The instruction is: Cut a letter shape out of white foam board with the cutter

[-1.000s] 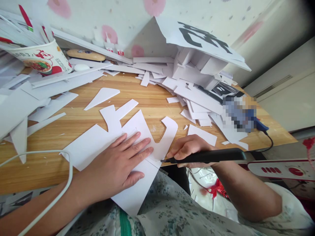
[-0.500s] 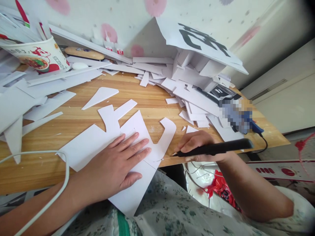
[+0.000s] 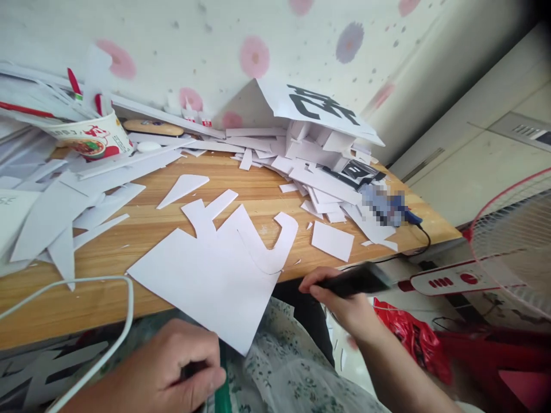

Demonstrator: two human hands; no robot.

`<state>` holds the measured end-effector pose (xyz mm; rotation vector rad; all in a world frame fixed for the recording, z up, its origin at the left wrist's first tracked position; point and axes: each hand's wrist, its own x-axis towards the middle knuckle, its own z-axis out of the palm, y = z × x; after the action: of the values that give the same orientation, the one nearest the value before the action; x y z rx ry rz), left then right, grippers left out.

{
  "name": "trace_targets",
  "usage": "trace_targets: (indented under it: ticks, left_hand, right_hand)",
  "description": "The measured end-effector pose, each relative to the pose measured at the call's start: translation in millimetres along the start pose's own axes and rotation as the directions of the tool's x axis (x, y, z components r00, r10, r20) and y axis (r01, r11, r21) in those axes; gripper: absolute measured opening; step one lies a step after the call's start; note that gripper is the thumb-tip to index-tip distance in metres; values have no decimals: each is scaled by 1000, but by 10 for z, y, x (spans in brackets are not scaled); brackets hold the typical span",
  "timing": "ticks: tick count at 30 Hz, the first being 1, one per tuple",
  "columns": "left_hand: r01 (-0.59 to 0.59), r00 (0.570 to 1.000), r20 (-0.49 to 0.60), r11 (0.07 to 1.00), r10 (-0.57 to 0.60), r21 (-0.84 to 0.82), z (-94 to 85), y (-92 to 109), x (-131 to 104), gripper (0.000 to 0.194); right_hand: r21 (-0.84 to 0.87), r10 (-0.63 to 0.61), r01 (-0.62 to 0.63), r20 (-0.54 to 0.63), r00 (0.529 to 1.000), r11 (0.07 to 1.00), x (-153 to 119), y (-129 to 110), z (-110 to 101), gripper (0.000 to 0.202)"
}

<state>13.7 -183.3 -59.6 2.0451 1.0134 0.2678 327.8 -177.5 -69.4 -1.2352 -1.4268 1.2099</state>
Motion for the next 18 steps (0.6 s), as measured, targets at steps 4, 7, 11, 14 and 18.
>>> trace_targets:
  ticks: [4, 7, 11, 14, 18]
  left_hand:
    - [354, 935, 151, 812, -321, -464, 215, -214, -31, 46]
    - [307, 887, 63, 481, -458, -821, 371, -261, 85, 58]
    - [121, 884, -1, 232, -467, -965, 470, -175, 173, 45]
    - [91, 898, -29, 249, -439, -964, 411, -159, 126, 41]
    - [81, 844, -166, 427, -510, -901, 213, -217, 38, 47]
  right_hand:
    - [274, 322, -287, -92, 942, 918, -4, 130, 412, 36]
    - [388, 394, -313, -148, 907, 867, 57, 166, 564, 44]
    - [435, 337, -229, -190, 922, 871, 104, 112, 647, 43]
    - [562, 306, -137, -218, 927, 816, 92, 34, 717, 39]
    - [715, 304, -71, -203, 931, 696, 82, -103, 816, 39]
